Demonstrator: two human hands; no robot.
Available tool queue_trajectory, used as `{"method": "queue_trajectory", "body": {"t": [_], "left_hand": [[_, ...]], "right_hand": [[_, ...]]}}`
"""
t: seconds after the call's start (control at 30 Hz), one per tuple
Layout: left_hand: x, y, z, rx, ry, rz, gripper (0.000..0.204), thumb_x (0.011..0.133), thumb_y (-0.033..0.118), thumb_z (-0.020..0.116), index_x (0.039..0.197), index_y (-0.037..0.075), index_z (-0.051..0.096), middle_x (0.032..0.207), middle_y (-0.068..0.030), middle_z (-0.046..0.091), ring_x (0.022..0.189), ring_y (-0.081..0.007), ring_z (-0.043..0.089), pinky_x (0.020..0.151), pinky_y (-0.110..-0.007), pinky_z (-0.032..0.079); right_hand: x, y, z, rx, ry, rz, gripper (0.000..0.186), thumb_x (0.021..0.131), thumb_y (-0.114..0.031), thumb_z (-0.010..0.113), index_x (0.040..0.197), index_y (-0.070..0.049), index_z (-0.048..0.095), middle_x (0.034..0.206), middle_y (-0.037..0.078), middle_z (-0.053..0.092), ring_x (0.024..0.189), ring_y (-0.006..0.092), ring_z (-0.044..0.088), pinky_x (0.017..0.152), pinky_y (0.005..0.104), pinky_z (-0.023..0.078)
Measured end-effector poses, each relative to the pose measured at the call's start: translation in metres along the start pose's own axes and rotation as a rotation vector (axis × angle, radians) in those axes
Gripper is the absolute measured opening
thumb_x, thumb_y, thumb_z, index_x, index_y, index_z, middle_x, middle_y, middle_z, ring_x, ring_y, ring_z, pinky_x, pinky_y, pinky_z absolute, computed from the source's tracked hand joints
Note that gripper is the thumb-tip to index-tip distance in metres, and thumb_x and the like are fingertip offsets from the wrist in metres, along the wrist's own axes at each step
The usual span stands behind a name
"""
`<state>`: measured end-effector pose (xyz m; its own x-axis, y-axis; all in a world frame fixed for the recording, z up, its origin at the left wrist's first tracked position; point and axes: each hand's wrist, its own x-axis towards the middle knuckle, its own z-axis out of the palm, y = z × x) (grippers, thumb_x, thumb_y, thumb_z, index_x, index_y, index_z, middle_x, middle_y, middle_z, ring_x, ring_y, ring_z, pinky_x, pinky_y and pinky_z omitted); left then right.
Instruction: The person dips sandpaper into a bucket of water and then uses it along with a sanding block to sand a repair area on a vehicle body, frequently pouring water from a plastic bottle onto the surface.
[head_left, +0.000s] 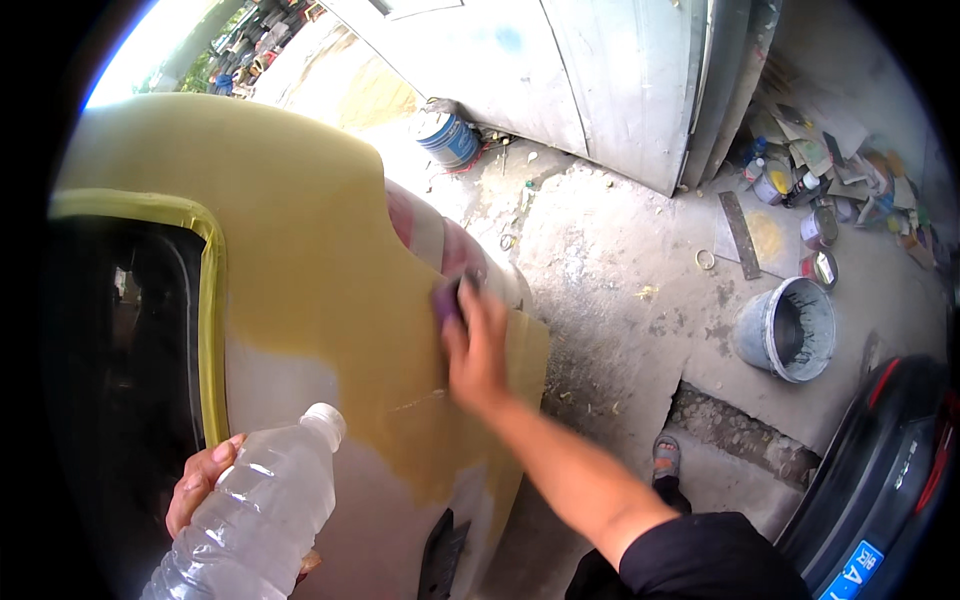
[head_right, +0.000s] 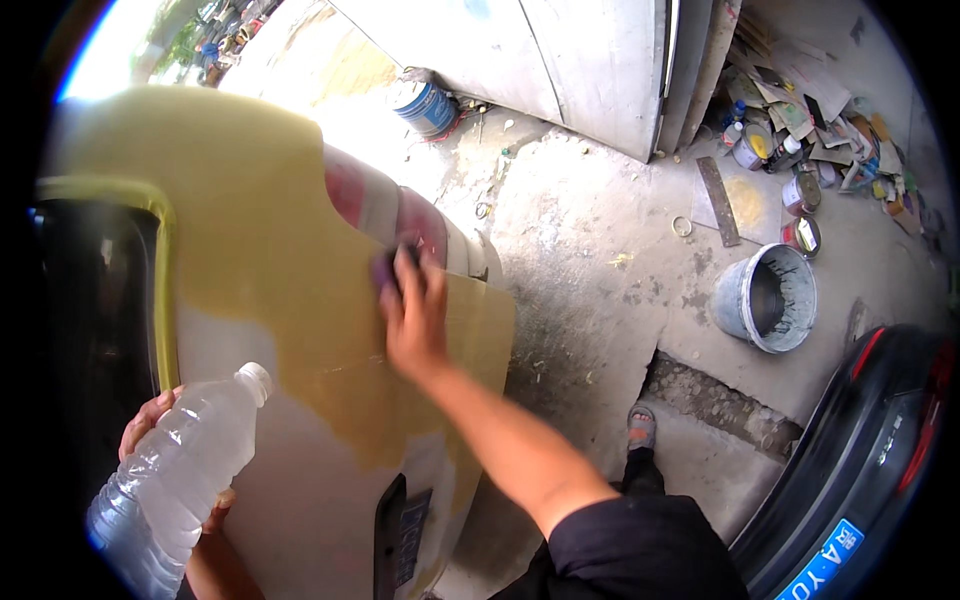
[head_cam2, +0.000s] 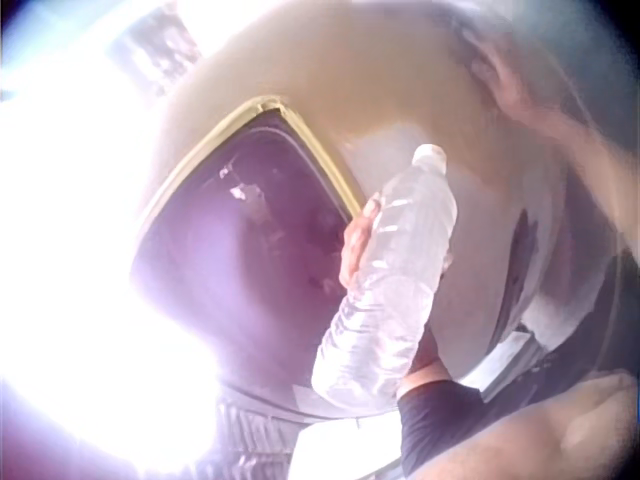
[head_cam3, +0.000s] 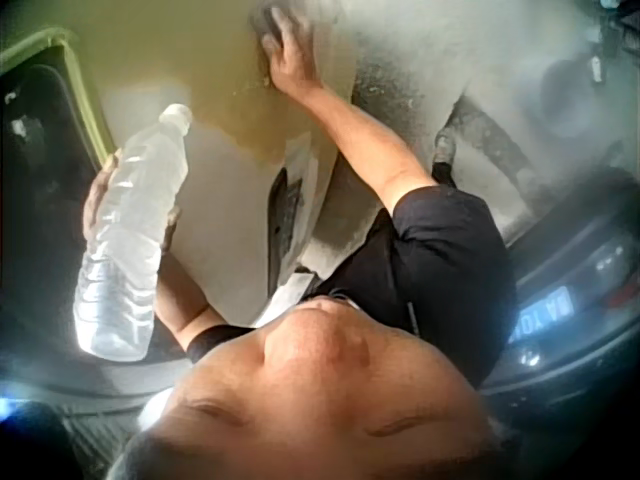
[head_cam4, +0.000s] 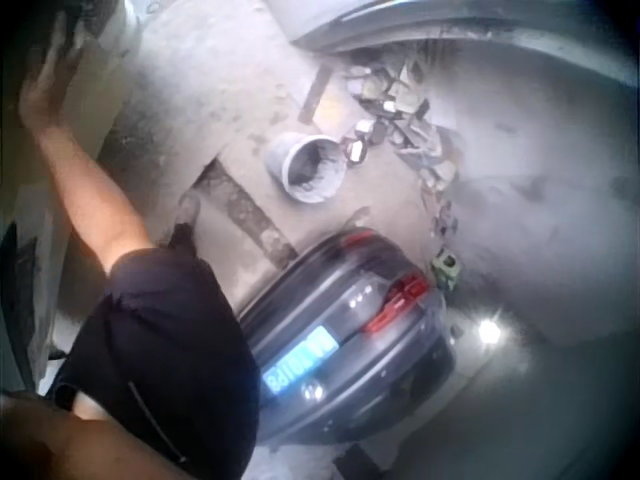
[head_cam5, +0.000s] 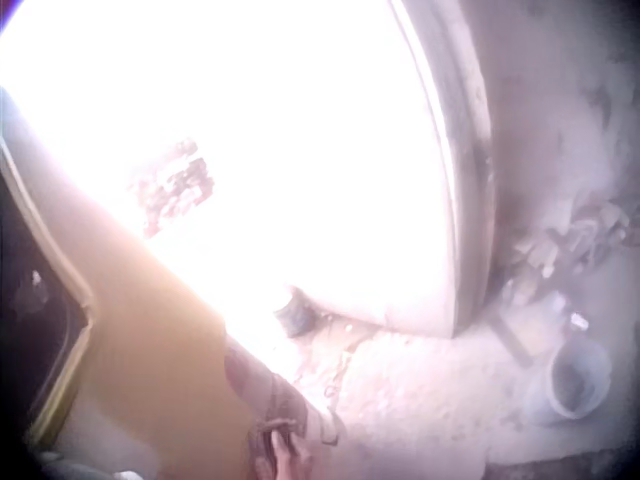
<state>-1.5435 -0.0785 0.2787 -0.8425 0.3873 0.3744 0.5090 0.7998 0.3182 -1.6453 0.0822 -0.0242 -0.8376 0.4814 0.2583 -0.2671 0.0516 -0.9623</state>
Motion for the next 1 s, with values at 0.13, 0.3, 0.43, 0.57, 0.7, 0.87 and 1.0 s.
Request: {"method": "queue_trajectory", "body": {"t": [0.13, 0.3, 0.43, 0.57, 0.7, 0.87, 1.0], "left_hand": [[0.009, 0.005, 0.007, 0.050, -0.063, 0.130, 0.100, 0.070, 0.063, 0.078, 0.135, 0.000, 0.038, 0.124, -0.0224, 0.053, 0.113, -0.0333, 0.057, 0.098, -0.046, 0.049], [0.013, 0.011, -0.006, 0.335, -0.181, 0.137, 0.100, 0.071, 0.065, 0.076, 0.135, -0.001, 0.037, 0.125, -0.0221, 0.052, 0.114, -0.0332, 0.057, 0.100, -0.046, 0.048], [0.018, 0.021, -0.001, 0.289, -0.201, 0.103, 0.101, 0.070, 0.065, 0.076, 0.135, -0.001, 0.037, 0.128, -0.0210, 0.051, 0.118, -0.0337, 0.055, 0.103, -0.048, 0.046], [0.012, 0.012, 0.003, 0.089, -0.099, 0.063, 0.103, 0.068, 0.065, 0.078, 0.136, -0.001, 0.036, 0.131, -0.0211, 0.050, 0.122, -0.0344, 0.052, 0.105, -0.048, 0.043], [0.011, 0.011, -0.002, 0.105, -0.108, 0.119, 0.104, 0.067, 0.063, 0.080, 0.138, 0.001, 0.036, 0.133, -0.0211, 0.049, 0.125, -0.0340, 0.051, 0.106, -0.048, 0.043], [0.013, 0.011, 0.020, -0.071, -0.081, 0.244, 0.097, 0.067, 0.045, 0.089, 0.139, 0.006, 0.037, 0.134, -0.0194, 0.050, 0.126, -0.0333, 0.051, 0.107, -0.047, 0.043], [0.017, 0.034, 0.030, -0.241, -0.145, 0.220, 0.084, 0.068, 0.027, 0.090, 0.136, 0.009, 0.044, 0.134, -0.0193, 0.052, 0.124, -0.0336, 0.053, 0.104, -0.045, 0.046]], "right_hand": [[-0.148, -0.048, -0.021, 0.111, -0.102, -0.050, 0.054, 0.091, -0.015, 0.065, 0.141, -0.006, 0.047, 0.141, 0.027, 0.037, 0.127, 0.0437, 0.040, 0.106, 0.0502, 0.034], [-0.046, -0.015, -0.004, 0.011, 0.009, -0.049, 0.051, 0.092, -0.010, 0.061, 0.141, -0.004, 0.046, 0.136, 0.026, 0.040, 0.122, 0.0430, 0.043, 0.105, 0.0475, 0.034], [0.062, 0.064, -0.002, -0.006, 0.045, 0.036, 0.046, 0.096, -0.019, 0.059, 0.139, -0.010, 0.048, 0.133, 0.021, 0.043, 0.121, 0.0382, 0.045, 0.104, 0.0446, 0.038], [0.068, 0.087, -0.040, 0.101, -0.017, 0.239, 0.048, 0.100, -0.027, 0.053, 0.142, -0.004, 0.043, 0.130, 0.018, 0.050, 0.118, 0.0318, 0.050, 0.103, 0.0396, 0.041], [0.000, 0.043, -0.105, 1.033, -0.148, 0.764, 0.055, 0.102, -0.043, 0.045, 0.141, -0.005, 0.043, 0.121, 0.017, 0.059, 0.097, 0.0294, 0.064, 0.084, 0.0396, 0.054], [-0.045, 0.004, -0.163, 1.473, -0.300, 1.038, 0.067, 0.099, -0.060, 0.038, 0.138, -0.005, 0.047, 0.115, 0.021, 0.064, 0.088, 0.0313, 0.068, 0.079, 0.0415, 0.057], [-0.054, -0.019, -0.175, 1.392, -0.375, 1.087, 0.071, 0.096, -0.063, 0.041, 0.137, -0.005, 0.047, 0.113, 0.021, 0.064, 0.093, 0.0295, 0.068, 0.080, 0.0407, 0.056]]}}
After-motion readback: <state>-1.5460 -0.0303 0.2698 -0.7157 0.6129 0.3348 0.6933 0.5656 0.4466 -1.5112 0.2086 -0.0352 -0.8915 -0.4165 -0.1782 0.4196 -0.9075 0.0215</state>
